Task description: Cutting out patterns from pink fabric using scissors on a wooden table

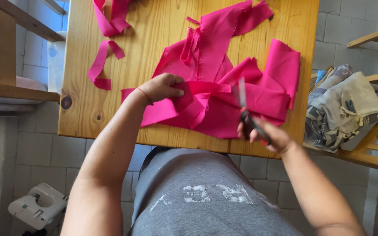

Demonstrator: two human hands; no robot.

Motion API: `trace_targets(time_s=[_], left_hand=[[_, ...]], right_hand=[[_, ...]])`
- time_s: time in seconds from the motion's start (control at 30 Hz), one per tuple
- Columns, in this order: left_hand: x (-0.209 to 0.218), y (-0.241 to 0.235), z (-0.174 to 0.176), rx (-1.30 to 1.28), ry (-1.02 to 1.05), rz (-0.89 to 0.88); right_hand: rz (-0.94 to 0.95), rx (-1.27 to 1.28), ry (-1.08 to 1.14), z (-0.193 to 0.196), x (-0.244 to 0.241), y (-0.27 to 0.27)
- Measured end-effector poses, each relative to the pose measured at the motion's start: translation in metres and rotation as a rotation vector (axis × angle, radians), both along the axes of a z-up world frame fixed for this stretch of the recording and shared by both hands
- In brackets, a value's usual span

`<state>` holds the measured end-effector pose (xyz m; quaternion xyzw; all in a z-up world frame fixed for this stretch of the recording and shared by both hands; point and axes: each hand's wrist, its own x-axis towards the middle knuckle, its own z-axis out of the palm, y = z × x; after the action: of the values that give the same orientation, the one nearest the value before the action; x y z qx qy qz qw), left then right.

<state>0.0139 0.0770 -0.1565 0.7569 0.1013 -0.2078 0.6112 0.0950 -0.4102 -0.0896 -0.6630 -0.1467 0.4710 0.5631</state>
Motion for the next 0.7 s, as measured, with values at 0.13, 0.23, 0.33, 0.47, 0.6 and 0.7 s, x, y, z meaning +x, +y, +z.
trace_targets(time_s=[0.13,0.23,0.33,0.47,0.6,0.7], left_hand=[[0.01,-0.002,0.019,-0.315,-0.002,0.016],[0.015,-0.006,0.013,-0.374,0.017,0.014],[0.01,-0.016,0.043,-0.38,-0.002,0.032],[0.01,-0.009,0.034,-0.292,0.002,-0.038],[0.004,-0.008,0.038,-0.211,-0.018,-0.042],[-0.001,-0.008,0.035,-0.167,-0.033,-0.04]], right_hand=[[0.404,-0.002,0.194,-0.03,-0.037,0.003],[0.477,0.116,0.196,-0.063,-0.053,0.029],[0.361,0.169,0.169,-0.071,-0.069,0.055],[0.337,0.194,0.135,-0.068,-0.067,0.083],[0.243,0.173,0.158,-0.071,-0.071,0.09],[0.199,0.138,0.178,-0.063,-0.076,0.096]])
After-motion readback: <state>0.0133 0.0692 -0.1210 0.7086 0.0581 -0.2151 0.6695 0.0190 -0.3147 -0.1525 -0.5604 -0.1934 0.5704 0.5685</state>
